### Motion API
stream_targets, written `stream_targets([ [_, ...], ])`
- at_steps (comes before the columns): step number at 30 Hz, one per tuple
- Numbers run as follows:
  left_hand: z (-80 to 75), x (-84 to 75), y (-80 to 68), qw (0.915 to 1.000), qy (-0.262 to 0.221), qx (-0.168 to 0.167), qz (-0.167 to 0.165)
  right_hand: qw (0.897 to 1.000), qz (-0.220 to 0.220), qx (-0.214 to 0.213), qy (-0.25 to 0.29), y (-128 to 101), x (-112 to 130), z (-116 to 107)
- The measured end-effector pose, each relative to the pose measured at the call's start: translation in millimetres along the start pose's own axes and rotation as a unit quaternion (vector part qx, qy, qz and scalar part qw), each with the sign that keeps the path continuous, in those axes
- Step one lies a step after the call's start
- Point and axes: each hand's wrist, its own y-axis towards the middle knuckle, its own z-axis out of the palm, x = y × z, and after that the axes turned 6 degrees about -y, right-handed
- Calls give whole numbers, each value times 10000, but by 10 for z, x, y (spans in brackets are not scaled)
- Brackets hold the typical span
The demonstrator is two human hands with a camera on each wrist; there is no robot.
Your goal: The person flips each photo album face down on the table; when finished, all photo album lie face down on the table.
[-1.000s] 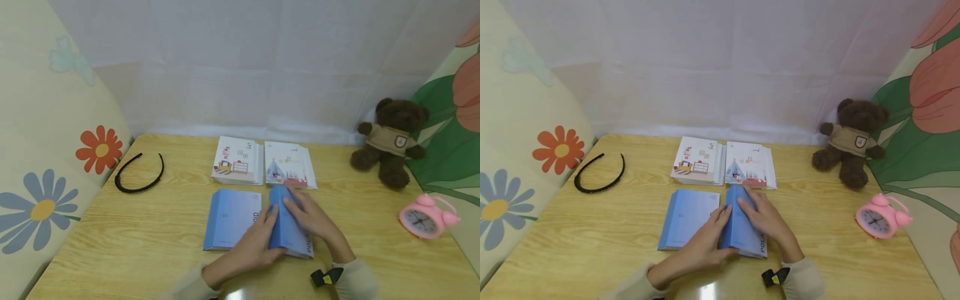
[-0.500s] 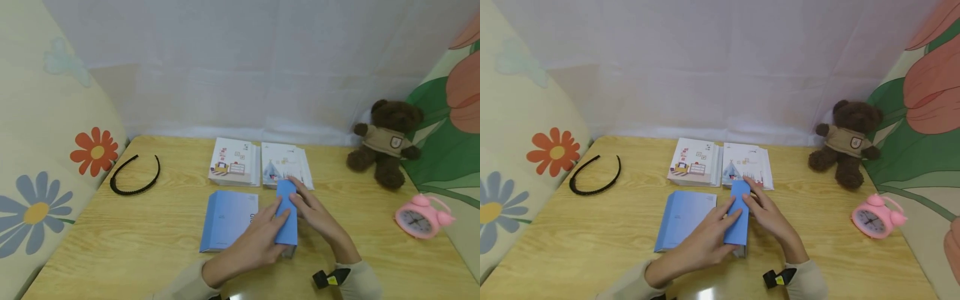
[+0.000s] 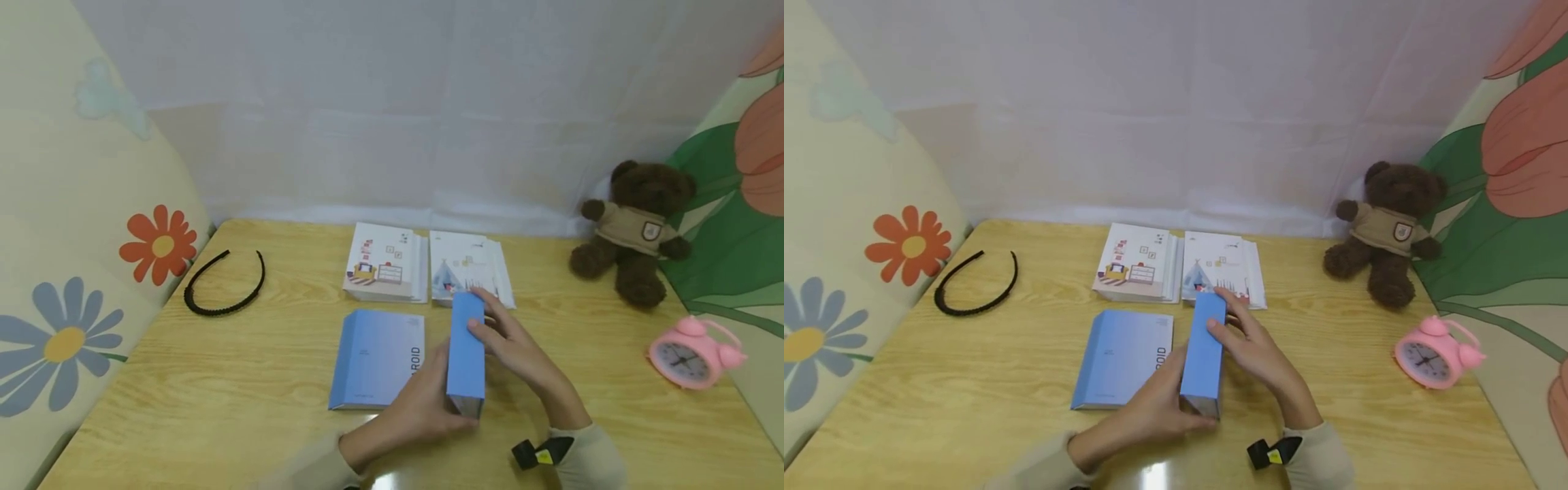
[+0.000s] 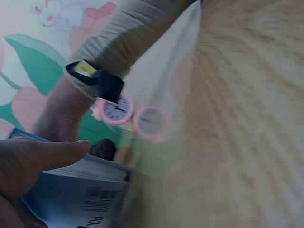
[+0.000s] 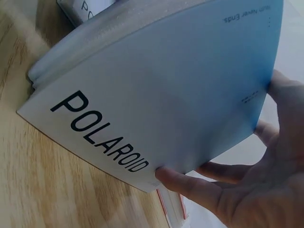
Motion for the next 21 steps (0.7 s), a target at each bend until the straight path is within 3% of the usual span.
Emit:
stream_targets([
  [2, 61, 79, 25, 9998, -83, 160, 46, 10000, 12, -15, -97, -10, 7, -2],
  [5, 119, 147, 57, 9996, 79, 147, 220, 10000, 29, 5, -20, -26, 2, -19],
  [9, 145, 153, 85, 9965, 801, 64, 224, 9997, 140, -26, 174, -78, -29, -102],
  [12, 144, 124, 101, 9884, 1506, 35, 179, 9996, 183, -107, 168, -151, -64, -196],
  [15, 141, 96, 121, 9785, 2041, 55, 277, 9991, 255, -325, -44, -231, -97, -267],
  [21, 164, 84, 178, 9670, 2521, 264, 274, 9894, 807, -693, -993, -343, -153, -342],
])
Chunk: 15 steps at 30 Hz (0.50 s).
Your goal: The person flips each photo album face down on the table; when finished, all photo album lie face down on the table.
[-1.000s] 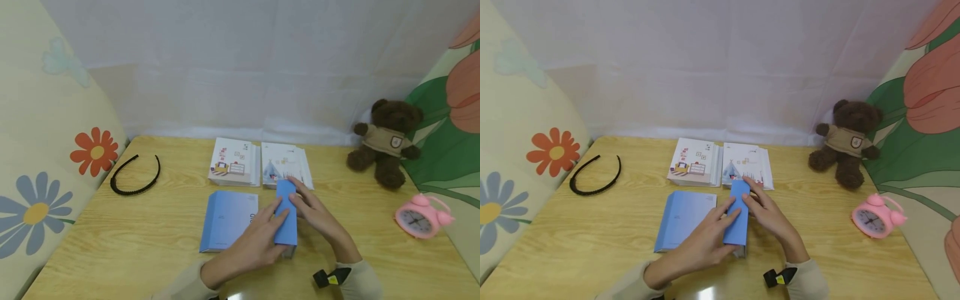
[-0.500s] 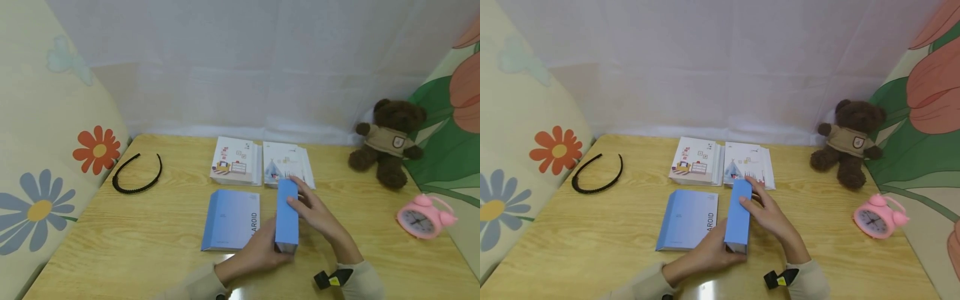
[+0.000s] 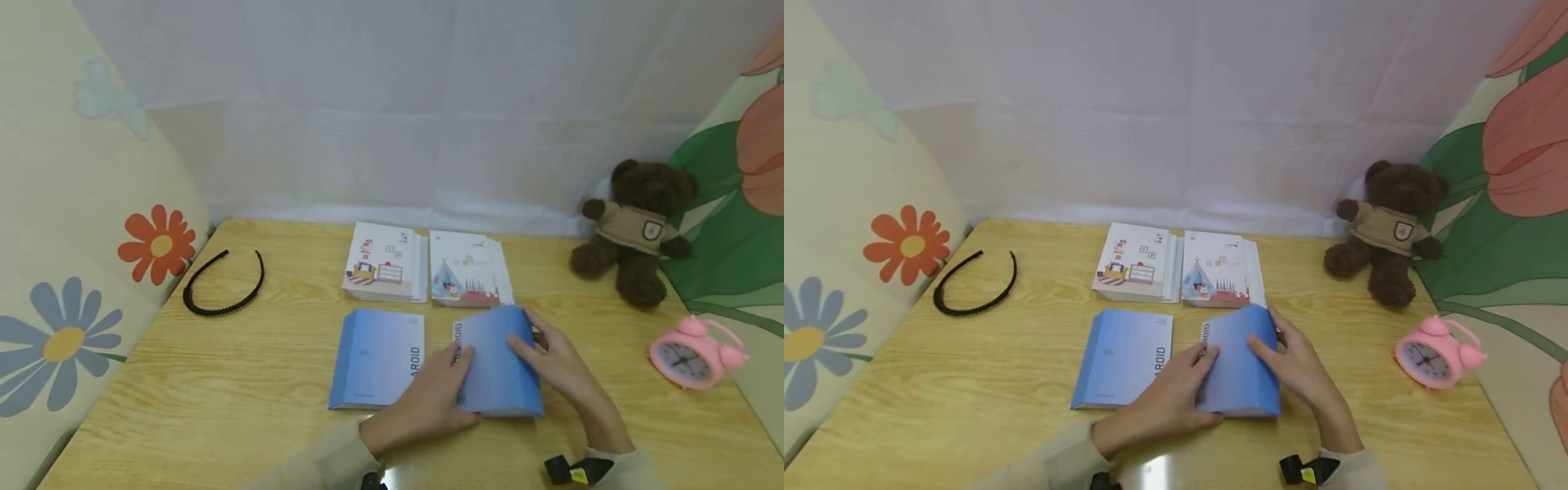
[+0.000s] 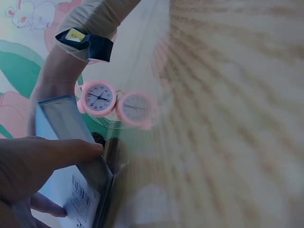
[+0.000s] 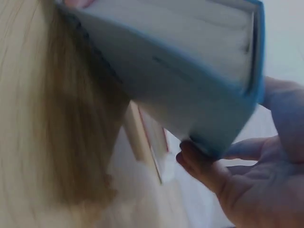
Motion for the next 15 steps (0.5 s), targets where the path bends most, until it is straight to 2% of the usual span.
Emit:
stream_targets([
  [4, 26, -24, 25, 9985, 487, 228, -56, 9950, -40, -17, -994, -15, -118, -11],
  [7, 35, -38, 18, 9969, 691, 373, -43, 9884, -258, -22, -1499, -9, -230, 9],
  [11, 23, -35, 2, 9965, 744, 383, 28, 9862, -341, -72, -1619, 9, -311, 10],
  [15, -9, -6, -2, 9965, 741, 284, 254, 9848, -266, -159, -1711, -1, -266, -48],
])
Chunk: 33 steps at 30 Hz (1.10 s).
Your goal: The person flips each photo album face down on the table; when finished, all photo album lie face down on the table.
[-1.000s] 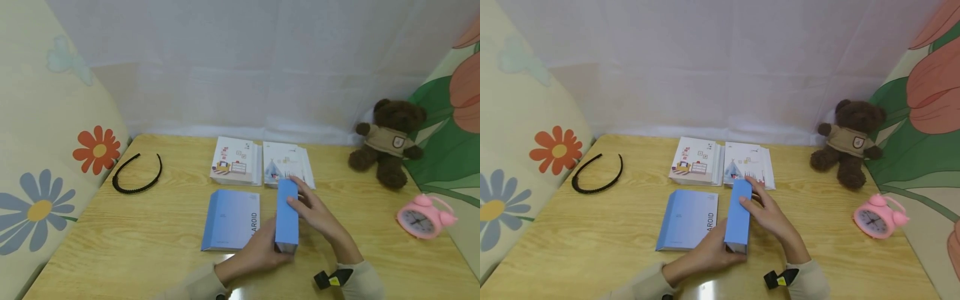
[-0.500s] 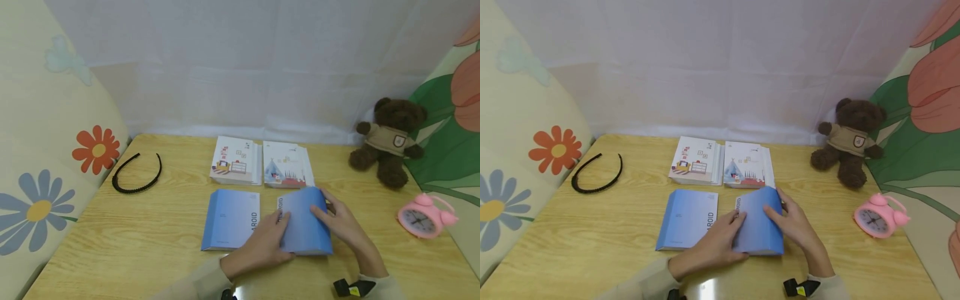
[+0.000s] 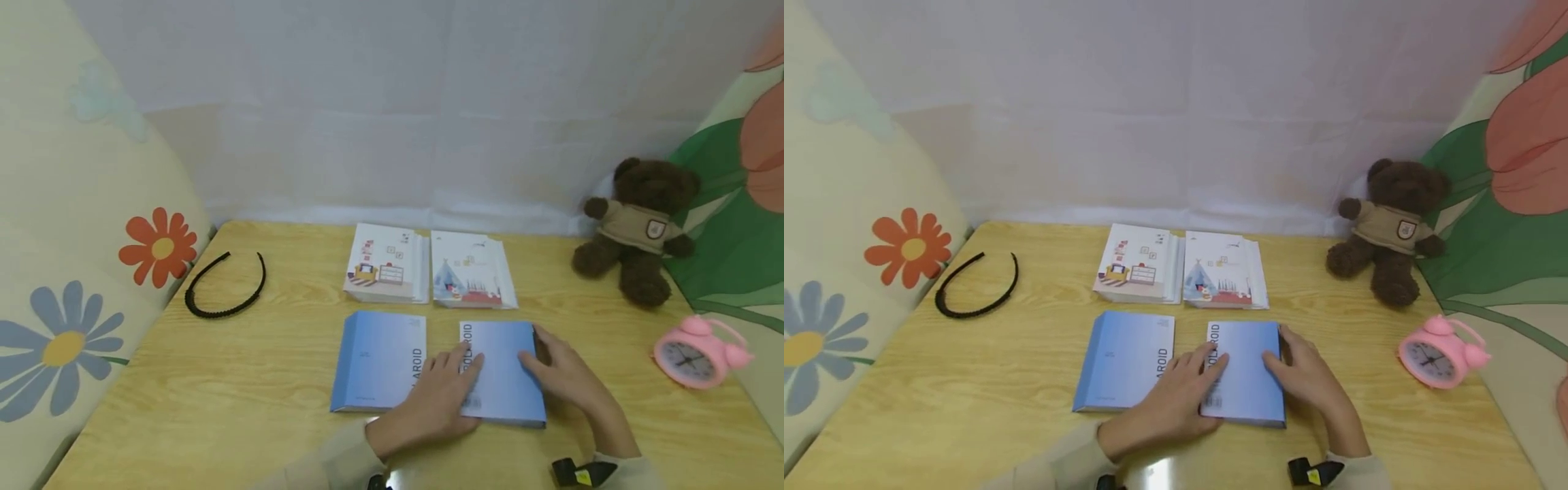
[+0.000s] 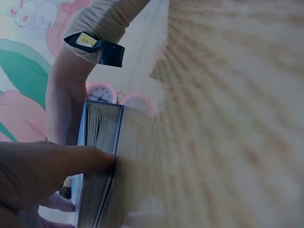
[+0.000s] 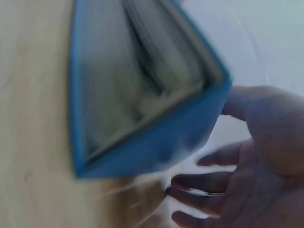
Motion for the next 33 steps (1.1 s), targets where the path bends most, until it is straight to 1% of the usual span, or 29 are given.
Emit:
stream_targets([
  [2, -49, 52, -40, 9999, -60, -113, 96, 9998, -69, -149, -79, 13, 78, -44],
  [4, -132, 150, -108, 9993, -141, -329, 137, 9990, -189, -367, -196, 51, 210, -77],
  [6, -242, 292, -206, 9978, -241, -623, 47, 9972, -389, -537, -359, 124, 392, -71],
  [7, -299, 378, -263, 9961, -285, -830, -31, 9958, -518, -612, -433, 170, 495, -50],
  [8, -356, 468, -326, 9939, -380, -1031, -117, 9943, -687, -661, -479, 223, 601, -19],
  [10, -451, 645, -455, 9881, -584, -1359, -417, 9921, -909, -640, -573, 325, 809, 81],
  [11, -488, 725, -519, 9849, -689, -1468, -603, 9917, -976, -597, -593, 374, 907, 142],
  [13, -524, 864, -637, 9775, -992, -1552, -1026, 9908, -1087, -487, -643, 473, 1062, 285],
  [15, -527, 954, -747, 9704, -1322, -1421, -1438, 9910, -1068, -286, -752, 547, 1171, 440],
  [16, -520, 986, -795, 9669, -1508, -1313, -1587, 9908, -1065, -179, -817, 580, 1204, 519],
  [19, -479, 1041, -921, 9582, -1995, -911, -1837, 9886, -1025, 200, -1087, 632, 1263, 720],
  [21, -458, 1055, -980, 9547, -2187, -737, -1877, 9865, -969, 425, -1251, 641, 1285, 815],
  [23, -445, 1064, -1016, 9544, -2205, -684, -1894, 9856, -930, 537, -1304, 635, 1303, 877],
  [24, -441, 1068, -1027, 9547, -2182, -714, -1895, 9858, -921, 566, -1288, 633, 1315, 900],
  [27, -439, 1075, -1044, 9559, -2093, -820, -1891, 9873, -1017, 526, -1102, 633, 1345, 949],
  [29, -440, 1080, -1055, 9560, -2091, -801, -1895, 9886, -1061, 505, -947, 633, 1361, 975],
  [33, -451, 1106, -1092, 9535, -2308, -740, -1790, 9913, -1054, 422, -666, 639, 1394, 1020],
])
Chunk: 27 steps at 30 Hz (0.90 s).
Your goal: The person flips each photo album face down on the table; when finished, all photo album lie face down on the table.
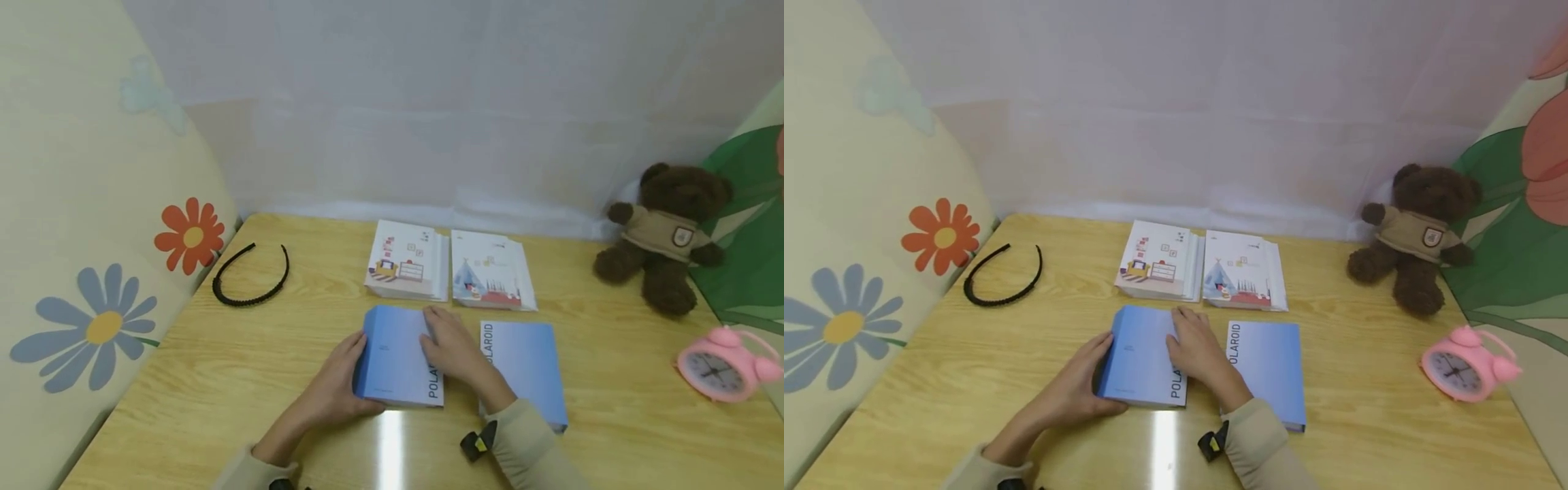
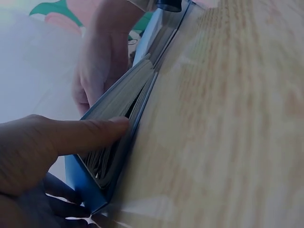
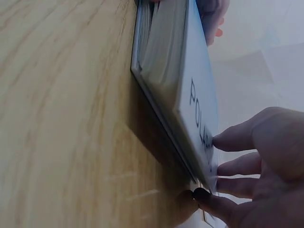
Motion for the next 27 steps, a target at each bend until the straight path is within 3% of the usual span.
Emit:
stream_targets([
  [6, -106, 42, -19, 9966, -738, 315, 189, 9989, -53, -154, 436, 46, 33, 44],
  [10, -210, 12, -46, 9918, -1157, 300, 443, 9972, -83, -136, 732, 76, 60, 66],
  [14, -296, -110, -66, 9900, -1163, 114, 796, 9925, -97, -49, 1220, 83, 103, 70],
  [17, -324, -247, -74, 9914, -777, -81, 1048, 9871, -121, -31, 1595, 79, 121, 55],
  [21, -317, -415, -60, 9901, -403, -235, 1322, 9695, -97, 169, 2445, 55, 104, 3],
  [23, -296, -473, -39, 9889, -371, -242, 1420, 9544, -18, 315, 2968, 40, 86, -25],
  [27, -231, -546, -3, 9887, -326, -209, 1445, 9330, 53, 453, 3569, -2, 62, -98],
])
